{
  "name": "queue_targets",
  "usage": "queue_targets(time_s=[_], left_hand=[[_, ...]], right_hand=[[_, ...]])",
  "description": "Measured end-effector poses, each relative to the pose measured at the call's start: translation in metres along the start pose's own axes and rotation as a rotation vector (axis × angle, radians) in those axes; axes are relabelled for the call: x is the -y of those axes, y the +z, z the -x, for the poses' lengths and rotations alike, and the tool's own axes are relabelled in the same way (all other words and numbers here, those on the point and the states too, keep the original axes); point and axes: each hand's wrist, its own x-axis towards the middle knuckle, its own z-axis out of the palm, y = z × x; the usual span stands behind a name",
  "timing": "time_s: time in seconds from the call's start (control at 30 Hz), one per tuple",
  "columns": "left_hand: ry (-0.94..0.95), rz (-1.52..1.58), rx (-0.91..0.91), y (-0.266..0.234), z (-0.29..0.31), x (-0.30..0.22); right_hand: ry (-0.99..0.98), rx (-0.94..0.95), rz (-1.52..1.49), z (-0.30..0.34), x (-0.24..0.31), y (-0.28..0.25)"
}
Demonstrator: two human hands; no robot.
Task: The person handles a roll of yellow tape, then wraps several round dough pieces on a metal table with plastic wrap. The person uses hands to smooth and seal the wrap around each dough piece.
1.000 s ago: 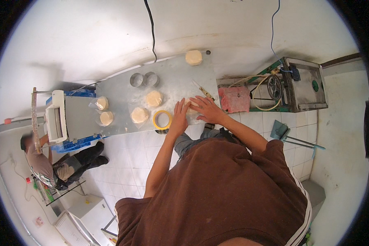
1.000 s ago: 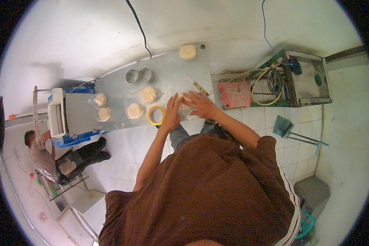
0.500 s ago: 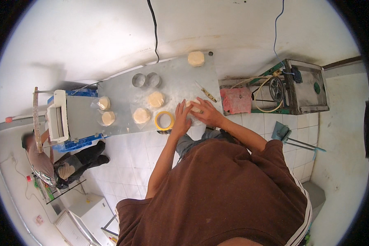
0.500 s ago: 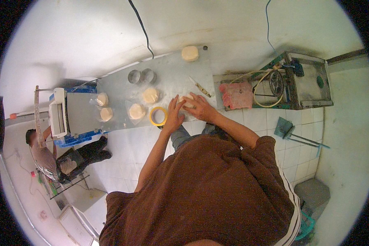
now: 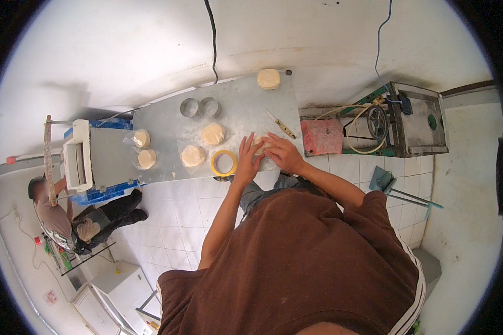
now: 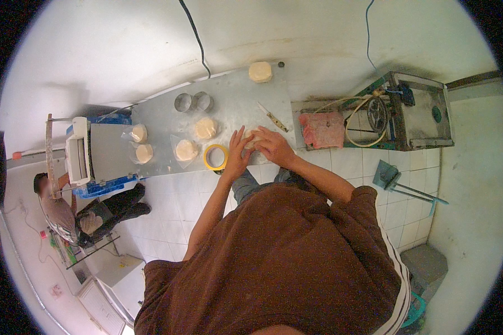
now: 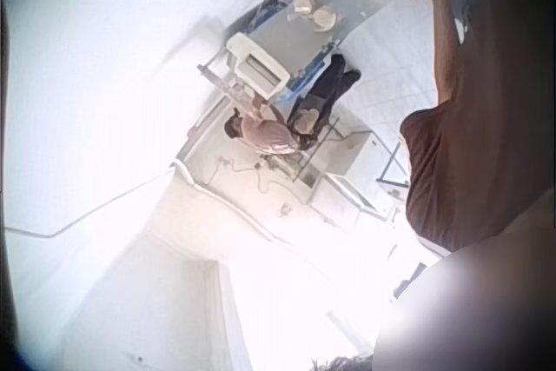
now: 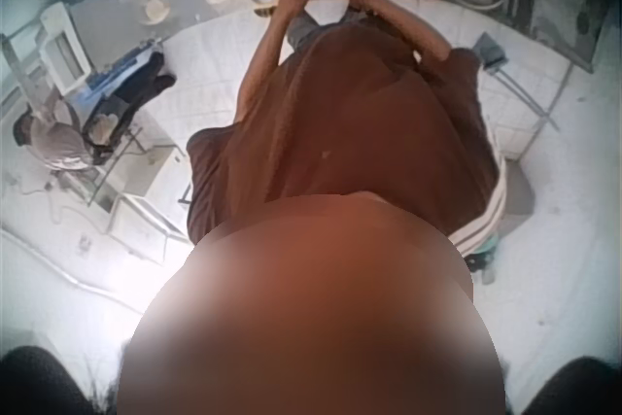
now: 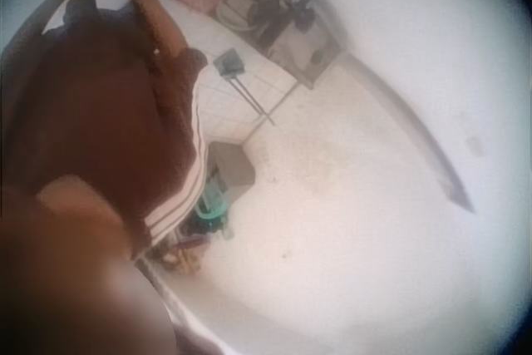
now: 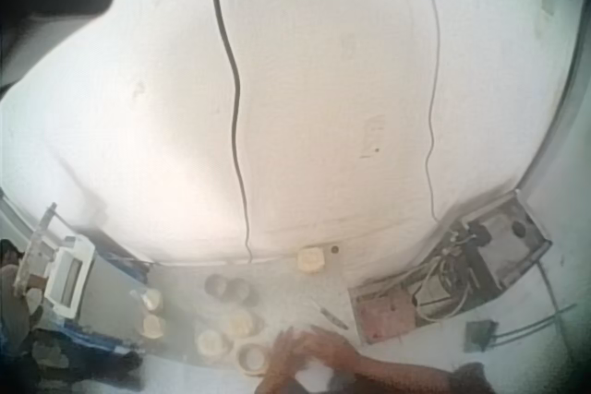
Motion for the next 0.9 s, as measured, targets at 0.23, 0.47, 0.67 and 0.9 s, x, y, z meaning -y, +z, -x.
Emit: queue_targets(time_s=[0.23,0.47,0.67,0.9], left_hand=[[0.037,0.000,-0.033,0.006,-0.006,0.007],[-0.032,0.184,-0.097,0.013,-0.014,0.015],[-0.063,0.111,-0.223,0.013,-0.016,0.006],[0.068,-0.185,-0.257,0.011,-0.012,-0.007]], right_hand=[[0.239,-0.074,-0.174,-0.007,0.008,0.001],[0.484,-0.098,-0.218,-0.012,0.004,0.008],[0.616,-0.108,-0.200,-0.021,-0.013,0.020],[0.769,0.052,-0.301,-0.031,-0.034,0.019]])
